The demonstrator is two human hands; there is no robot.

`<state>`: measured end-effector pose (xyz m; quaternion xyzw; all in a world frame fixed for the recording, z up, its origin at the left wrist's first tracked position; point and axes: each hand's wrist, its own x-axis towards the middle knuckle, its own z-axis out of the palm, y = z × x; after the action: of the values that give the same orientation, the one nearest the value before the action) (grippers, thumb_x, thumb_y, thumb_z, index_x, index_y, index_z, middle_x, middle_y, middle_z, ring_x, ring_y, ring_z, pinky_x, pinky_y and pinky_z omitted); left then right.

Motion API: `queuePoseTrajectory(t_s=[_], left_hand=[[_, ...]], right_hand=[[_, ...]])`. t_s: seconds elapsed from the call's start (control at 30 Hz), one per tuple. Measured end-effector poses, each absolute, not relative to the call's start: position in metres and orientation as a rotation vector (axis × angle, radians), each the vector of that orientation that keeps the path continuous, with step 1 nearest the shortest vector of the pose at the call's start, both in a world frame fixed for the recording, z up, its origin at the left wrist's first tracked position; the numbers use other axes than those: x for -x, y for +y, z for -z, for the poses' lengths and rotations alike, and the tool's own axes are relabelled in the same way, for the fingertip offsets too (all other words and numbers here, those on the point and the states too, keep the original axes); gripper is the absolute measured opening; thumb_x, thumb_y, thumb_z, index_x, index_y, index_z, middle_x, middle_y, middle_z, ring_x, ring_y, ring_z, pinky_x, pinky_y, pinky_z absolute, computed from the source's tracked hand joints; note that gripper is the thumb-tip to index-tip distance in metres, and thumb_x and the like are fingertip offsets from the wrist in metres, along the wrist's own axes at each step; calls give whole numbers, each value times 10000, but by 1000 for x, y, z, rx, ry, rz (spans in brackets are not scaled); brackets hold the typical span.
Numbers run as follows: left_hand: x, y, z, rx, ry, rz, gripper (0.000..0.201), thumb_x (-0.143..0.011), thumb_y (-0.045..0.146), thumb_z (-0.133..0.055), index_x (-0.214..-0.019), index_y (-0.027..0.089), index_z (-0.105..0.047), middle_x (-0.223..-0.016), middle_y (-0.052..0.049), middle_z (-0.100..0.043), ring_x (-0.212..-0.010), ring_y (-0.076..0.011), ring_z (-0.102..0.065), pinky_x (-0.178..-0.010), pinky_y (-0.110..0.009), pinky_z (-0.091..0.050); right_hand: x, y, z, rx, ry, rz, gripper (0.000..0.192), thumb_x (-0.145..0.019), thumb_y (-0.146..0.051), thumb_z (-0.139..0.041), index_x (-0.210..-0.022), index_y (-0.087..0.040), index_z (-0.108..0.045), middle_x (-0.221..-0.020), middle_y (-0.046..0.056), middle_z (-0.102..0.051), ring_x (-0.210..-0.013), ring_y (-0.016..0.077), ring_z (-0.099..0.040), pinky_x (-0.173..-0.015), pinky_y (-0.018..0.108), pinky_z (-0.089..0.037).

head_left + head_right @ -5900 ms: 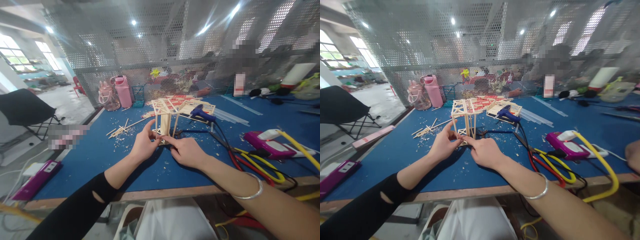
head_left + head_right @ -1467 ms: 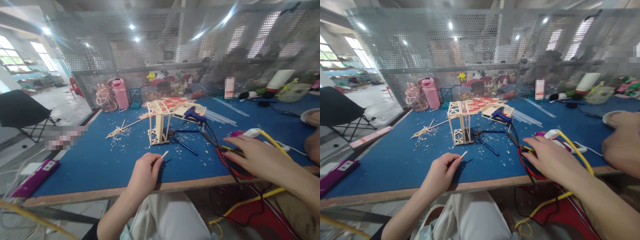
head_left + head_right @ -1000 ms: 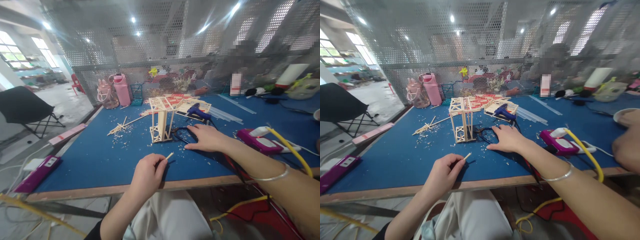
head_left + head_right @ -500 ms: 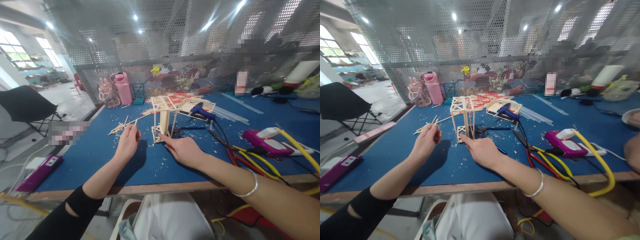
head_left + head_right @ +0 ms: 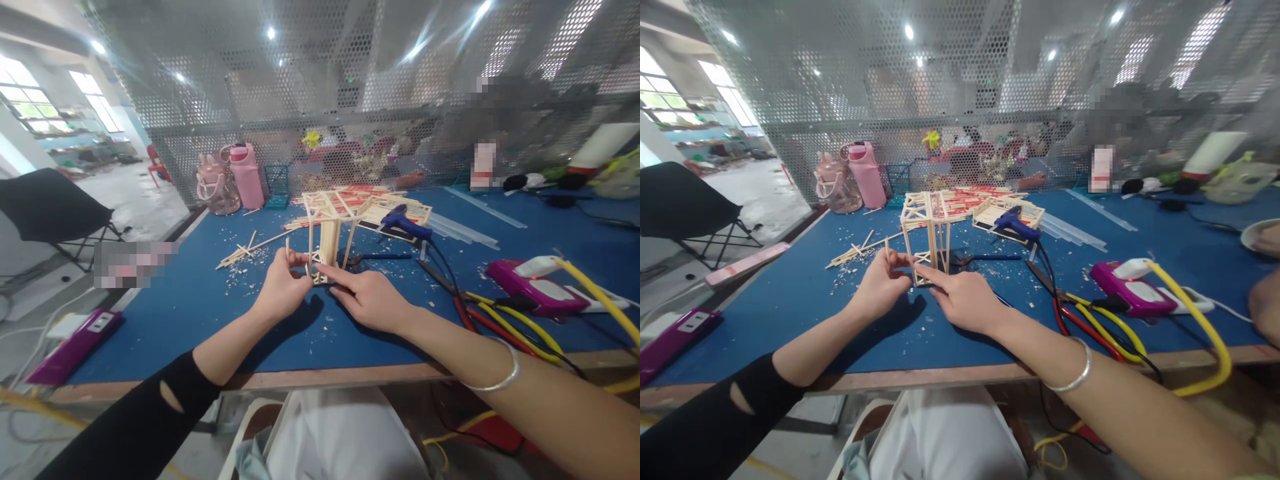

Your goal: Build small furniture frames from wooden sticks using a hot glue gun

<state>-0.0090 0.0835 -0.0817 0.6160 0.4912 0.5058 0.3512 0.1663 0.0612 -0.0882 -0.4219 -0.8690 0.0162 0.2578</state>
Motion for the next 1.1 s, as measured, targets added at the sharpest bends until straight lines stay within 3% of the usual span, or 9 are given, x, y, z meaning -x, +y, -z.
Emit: queuePoseTrajectory(t_s=[0.1, 0.17, 0.27, 0.47, 0.77, 0.93, 1.1], left_hand=[[5, 85, 87, -1690, 1262, -1279, 380, -571, 124, -652, -752, 222, -333, -920, -38, -624, -898, -188, -595, -806, -355, -431], [4, 86, 89, -1742, 1259, -1276, 399, -590, 179, -691, -766, 222, -335, -914, -40, -632, -882, -187, -602, -829, -372, -431], [3, 88, 90, -1771, 1254, -1271, 392, -609, 200, -701, -770, 219, -344, -865, -20, -631, -831, -173, -605, -812, -365, -441], [1, 90, 88, -1756, 1207, -1304, 361, -636, 174, -661, -699, 224, -309, -685, 40, -574, -689, -133, -577, -721, -308, -444], [0, 93, 93, -1705, 1191, -1320, 334, -663, 170, -630, -691, 225, -302, -653, 50, -591, -612, -115, -565, -646, -272, -432], [0, 92, 95, -1752, 1254, -1298, 223, -666, 171, -637, -733, 206, -426, -698, 33, -613, -650, -130, -595, -676, -283, -459], [1, 91, 97, -1811, 1278, -1288, 200, -671, 178, -634, -737, 202, -447, -702, 27, -604, -668, -145, -599, -694, -303, -466]], right_hand=[[-172, 61, 92, 1015, -2127, -87, 370, -866, -218, -455, -1202, -181, -605, -826, 41, -742, -598, 130, -639, -601, 230, -462], [-174, 61, 93, 986, -1997, -115, 291, -853, -238, -474, -1073, -160, -647, -580, -15, -651, -460, 101, -544, -516, 208, -414], [-175, 60, 92, 960, -1873, -156, 194, -828, -237, -502, -937, -163, -644, -473, -63, -517, -401, 79, -456, -465, 194, -367], [-175, 59, 88, 986, -1756, -255, 153, -809, -272, -506, -861, -172, -609, -471, -69, -471, -389, 82, -419, -437, 206, -345], [-174, 61, 88, 1116, -1787, -257, 239, -830, -309, -464, -891, -170, -648, -499, -35, -542, -415, 96, -447, -457, 218, -350], [-174, 63, 90, 1140, -2041, -233, 377, -831, -211, -428, -1138, -183, -644, -680, 7, -706, -450, 106, -523, -519, 226, -396], [-169, 64, 89, 1281, -2316, -75, 523, -838, -168, -416, -1349, -257, -491, -984, 34, -741, -705, 161, -672, -671, 262, -470]])
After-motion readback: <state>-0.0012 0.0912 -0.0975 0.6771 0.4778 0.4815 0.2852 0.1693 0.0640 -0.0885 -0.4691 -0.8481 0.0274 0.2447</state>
